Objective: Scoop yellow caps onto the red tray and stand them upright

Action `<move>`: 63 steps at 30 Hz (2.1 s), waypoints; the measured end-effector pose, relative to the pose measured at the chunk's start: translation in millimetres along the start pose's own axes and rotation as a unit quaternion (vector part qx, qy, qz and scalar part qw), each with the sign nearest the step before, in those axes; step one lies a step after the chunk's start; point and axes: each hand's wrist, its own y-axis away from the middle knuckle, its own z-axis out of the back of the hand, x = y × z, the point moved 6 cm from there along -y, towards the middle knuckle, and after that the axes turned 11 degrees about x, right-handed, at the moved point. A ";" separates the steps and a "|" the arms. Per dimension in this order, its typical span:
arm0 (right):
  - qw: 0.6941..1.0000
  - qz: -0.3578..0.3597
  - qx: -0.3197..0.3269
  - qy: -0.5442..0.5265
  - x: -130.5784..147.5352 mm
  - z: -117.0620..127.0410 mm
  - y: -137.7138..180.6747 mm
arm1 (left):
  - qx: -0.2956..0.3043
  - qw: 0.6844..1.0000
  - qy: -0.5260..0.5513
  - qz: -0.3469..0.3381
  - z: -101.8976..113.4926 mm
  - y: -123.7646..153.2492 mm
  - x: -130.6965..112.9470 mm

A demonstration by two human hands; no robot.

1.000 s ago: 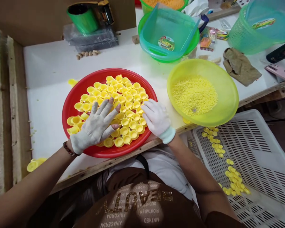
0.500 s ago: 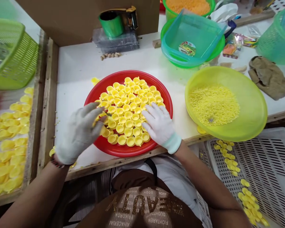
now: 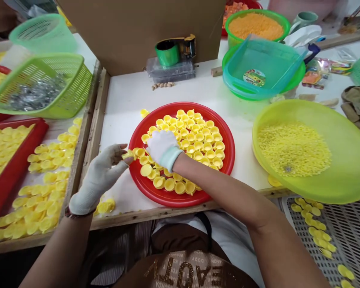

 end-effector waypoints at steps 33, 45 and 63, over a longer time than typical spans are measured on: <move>0.989 0.097 -0.011 0.110 -4.3 -6.1 -0.7 | 0.015 0.978 -0.203 -0.052 -17.9 -45.2 -12.7; 0.989 0.136 -0.033 0.049 -8.9 -5.4 41.0 | 0.086 0.951 -0.280 -0.098 -17.4 -14.9 -28.9; 0.941 0.167 -0.030 -0.293 2.0 -15.6 52.3 | 0.001 0.984 -0.105 -0.141 -28.2 26.6 -41.9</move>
